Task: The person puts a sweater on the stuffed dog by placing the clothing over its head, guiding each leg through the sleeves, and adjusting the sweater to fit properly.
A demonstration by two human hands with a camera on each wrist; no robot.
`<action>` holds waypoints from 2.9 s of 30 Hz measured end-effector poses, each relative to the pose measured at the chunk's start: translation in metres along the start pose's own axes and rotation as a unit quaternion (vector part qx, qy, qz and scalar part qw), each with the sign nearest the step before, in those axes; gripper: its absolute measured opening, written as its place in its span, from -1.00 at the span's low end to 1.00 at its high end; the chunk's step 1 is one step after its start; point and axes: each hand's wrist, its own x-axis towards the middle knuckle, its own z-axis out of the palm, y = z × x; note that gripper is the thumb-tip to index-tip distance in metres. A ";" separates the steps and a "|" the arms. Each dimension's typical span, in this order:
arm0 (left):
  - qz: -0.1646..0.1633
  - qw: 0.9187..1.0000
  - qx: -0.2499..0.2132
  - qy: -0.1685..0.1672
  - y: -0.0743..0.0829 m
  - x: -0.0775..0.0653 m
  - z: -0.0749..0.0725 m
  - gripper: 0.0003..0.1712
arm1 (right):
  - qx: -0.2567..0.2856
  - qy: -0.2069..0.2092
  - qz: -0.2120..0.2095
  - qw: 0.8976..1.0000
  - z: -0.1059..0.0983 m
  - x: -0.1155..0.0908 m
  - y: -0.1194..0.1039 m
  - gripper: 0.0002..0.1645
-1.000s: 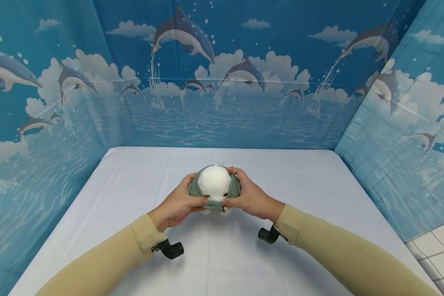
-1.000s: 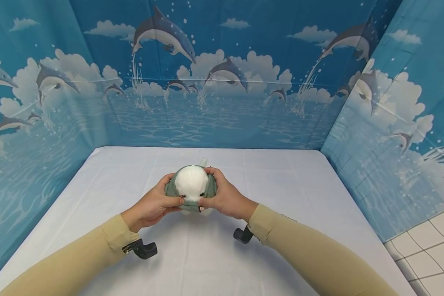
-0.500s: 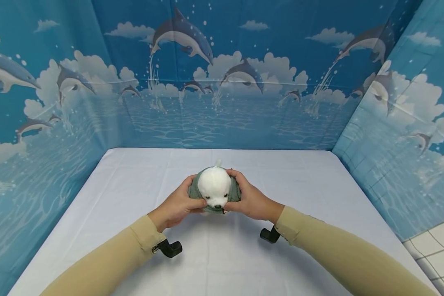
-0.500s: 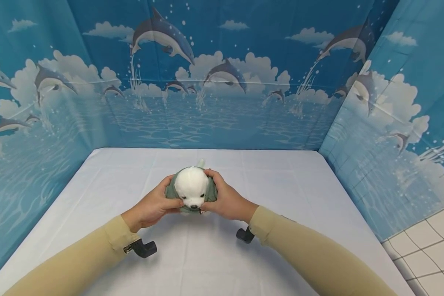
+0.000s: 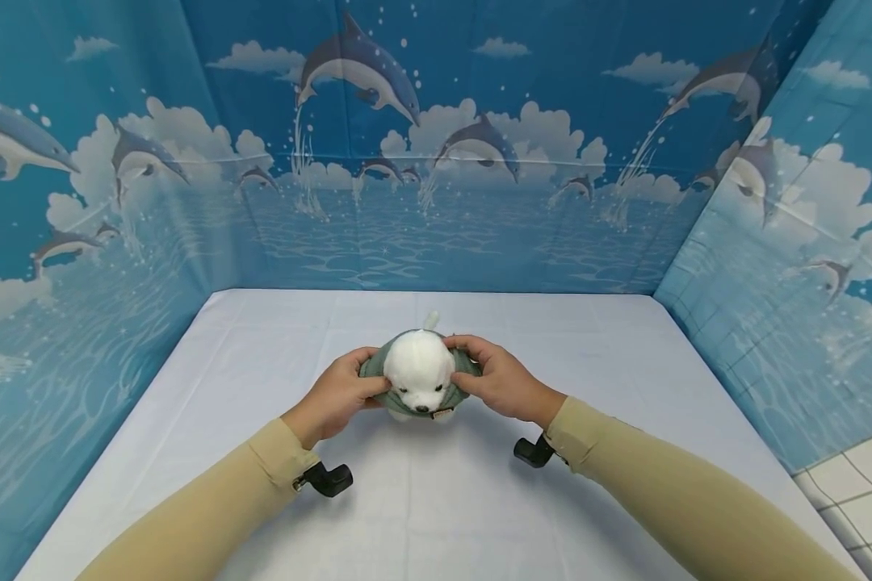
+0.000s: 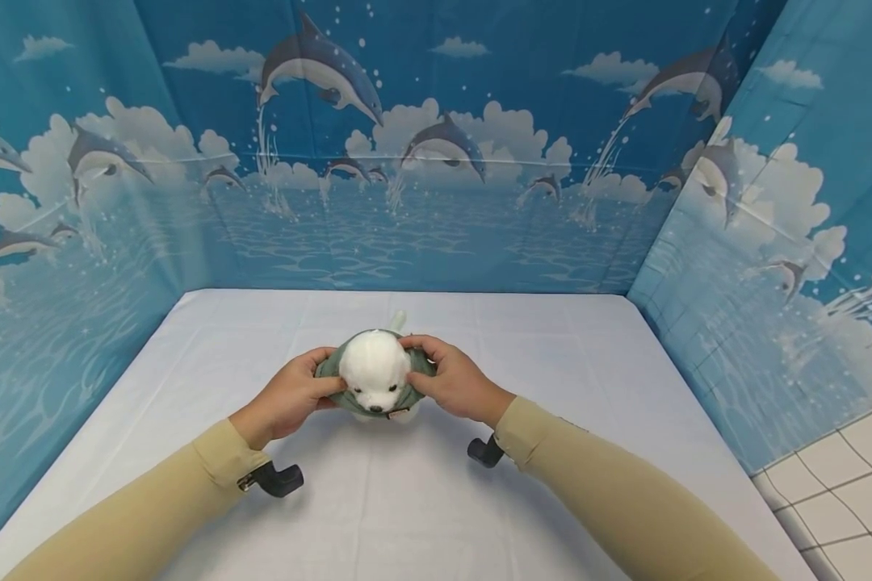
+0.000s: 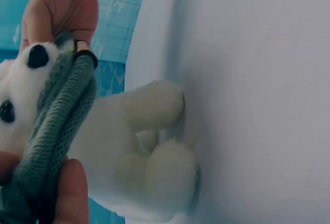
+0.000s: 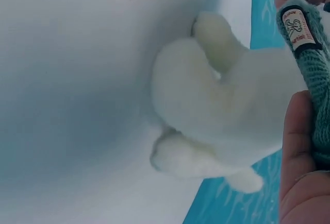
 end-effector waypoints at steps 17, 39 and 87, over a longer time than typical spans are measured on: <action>-0.025 0.996 0.021 -0.084 -0.012 0.005 -0.010 -0.34 | 0.002 -0.035 0.028 0.999 -0.005 0.001 0.011 -0.39; -0.005 0.996 0.041 -0.085 -0.016 0.009 -0.020 -0.42 | 0.009 -0.028 0.034 0.999 -0.014 0.000 0.020 -0.33; 0.009 0.950 0.306 0.068 -0.036 0.020 -0.019 -0.88 | -0.249 0.053 0.044 0.966 -0.007 -0.002 0.041 -0.89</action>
